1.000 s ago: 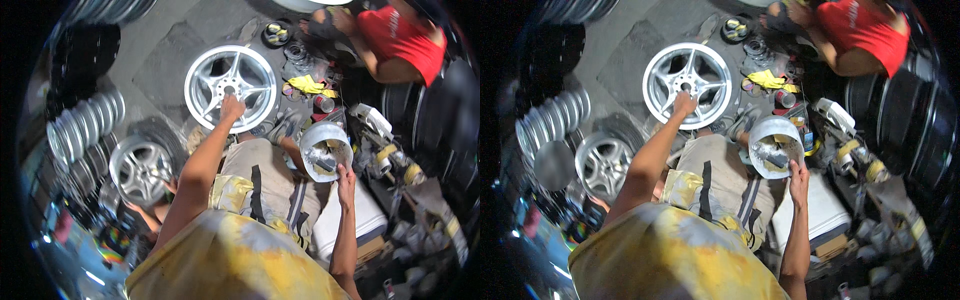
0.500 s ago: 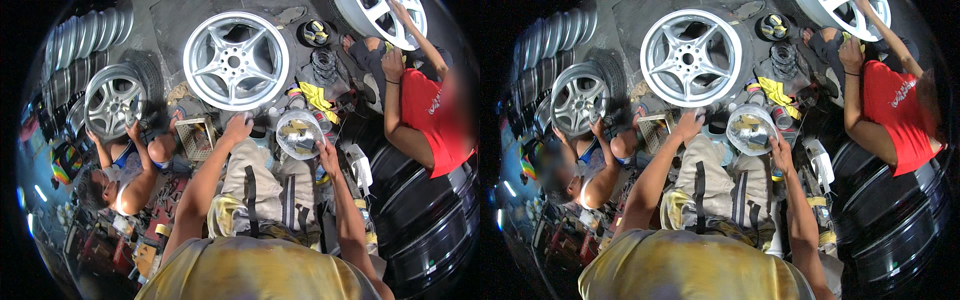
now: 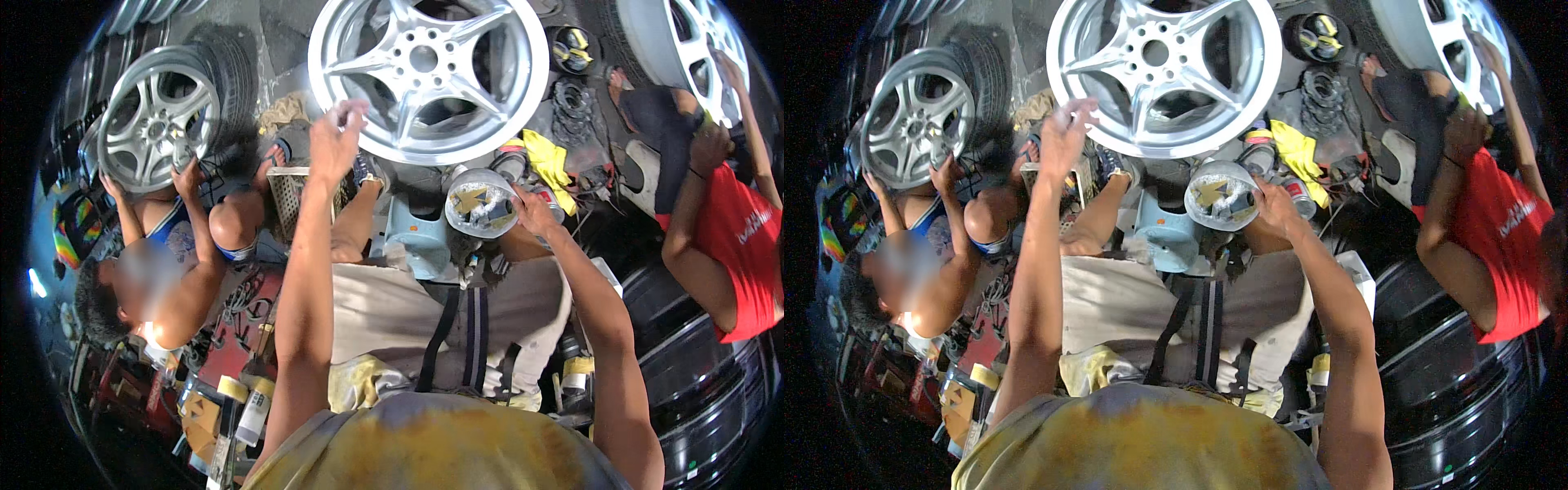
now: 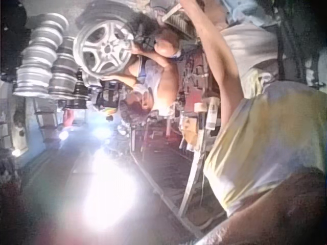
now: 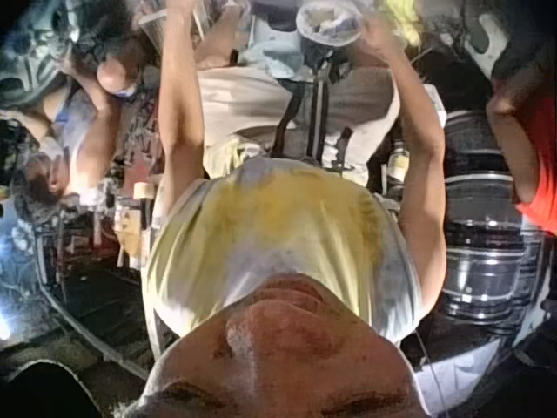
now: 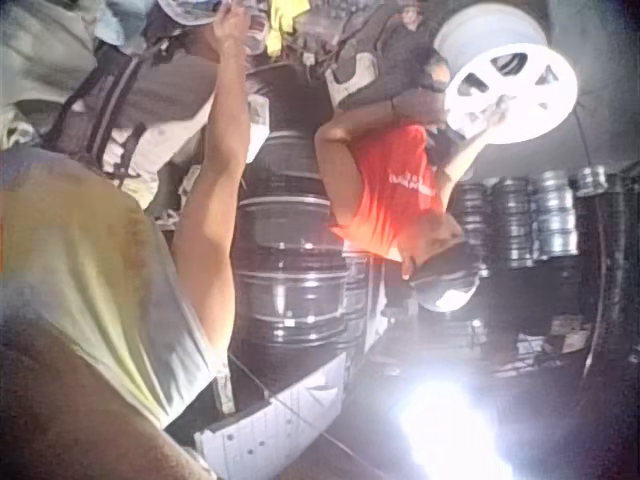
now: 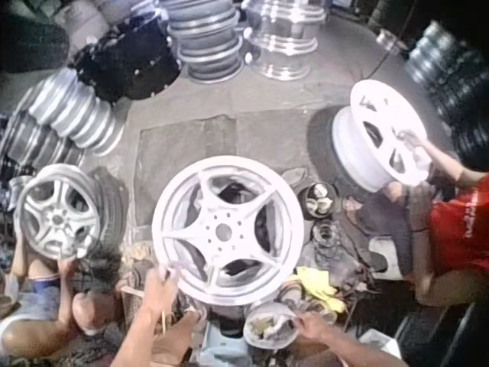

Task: The person sits on the floor of a workshop and cleans a silver car wheel using a yellow cloth and a small brush. They wipe the rim and spokes, then use the brush to clean the inner barrel of the wheel. The person also handles a small packet of material and a container of liquid during the process.

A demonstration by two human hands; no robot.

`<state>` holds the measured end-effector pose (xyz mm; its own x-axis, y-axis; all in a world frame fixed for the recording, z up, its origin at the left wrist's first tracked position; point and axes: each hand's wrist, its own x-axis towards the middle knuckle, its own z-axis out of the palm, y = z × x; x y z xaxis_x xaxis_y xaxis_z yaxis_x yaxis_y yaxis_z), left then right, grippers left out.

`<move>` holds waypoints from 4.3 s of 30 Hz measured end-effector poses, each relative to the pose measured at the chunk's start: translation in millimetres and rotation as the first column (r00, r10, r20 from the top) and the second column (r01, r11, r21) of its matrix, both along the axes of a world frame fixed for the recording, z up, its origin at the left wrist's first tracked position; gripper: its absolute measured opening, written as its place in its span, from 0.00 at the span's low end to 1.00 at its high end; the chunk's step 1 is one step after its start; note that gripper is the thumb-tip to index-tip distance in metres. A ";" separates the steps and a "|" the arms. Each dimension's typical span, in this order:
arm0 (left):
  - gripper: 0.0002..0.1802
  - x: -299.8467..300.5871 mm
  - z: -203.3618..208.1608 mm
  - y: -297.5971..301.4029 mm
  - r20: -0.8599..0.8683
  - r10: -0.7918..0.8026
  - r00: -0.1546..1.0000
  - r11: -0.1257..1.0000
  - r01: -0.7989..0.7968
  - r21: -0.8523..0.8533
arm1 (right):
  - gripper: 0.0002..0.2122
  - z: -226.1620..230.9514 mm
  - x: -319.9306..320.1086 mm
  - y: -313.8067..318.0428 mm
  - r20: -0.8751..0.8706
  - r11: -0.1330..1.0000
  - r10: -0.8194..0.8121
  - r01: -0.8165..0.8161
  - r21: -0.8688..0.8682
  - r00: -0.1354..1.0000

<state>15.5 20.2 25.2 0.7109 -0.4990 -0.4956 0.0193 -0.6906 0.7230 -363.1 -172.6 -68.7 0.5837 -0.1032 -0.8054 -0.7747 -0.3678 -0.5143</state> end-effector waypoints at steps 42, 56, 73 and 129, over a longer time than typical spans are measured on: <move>0.22 138.2 -315.4 227.0 0.178 0.039 0.983 0.988 -0.064 0.141 | 0.15 -75.6 2.2 60.6 0.066 0.966 -0.220 0.208 0.154 0.973; 0.32 238.7 -315.3 269.3 0.584 -0.113 0.804 0.903 -0.162 0.398 | 0.14 -73.1 6.4 93.1 0.055 0.941 -0.235 0.213 0.263 0.970; 0.15 28.6 79.9 168.8 0.583 -0.396 0.710 0.904 0.411 0.114 | 0.18 -123.9 48.8 42.8 -0.204 0.989 0.149 -0.140 0.053 0.968; 0.10 -45.8 -77.4 -53.0 0.299 -0.949 0.099 0.270 0.742 0.614 | 0.18 -203.2 -26.3 45.4 -0.023 0.765 -0.613 0.600 0.232 0.790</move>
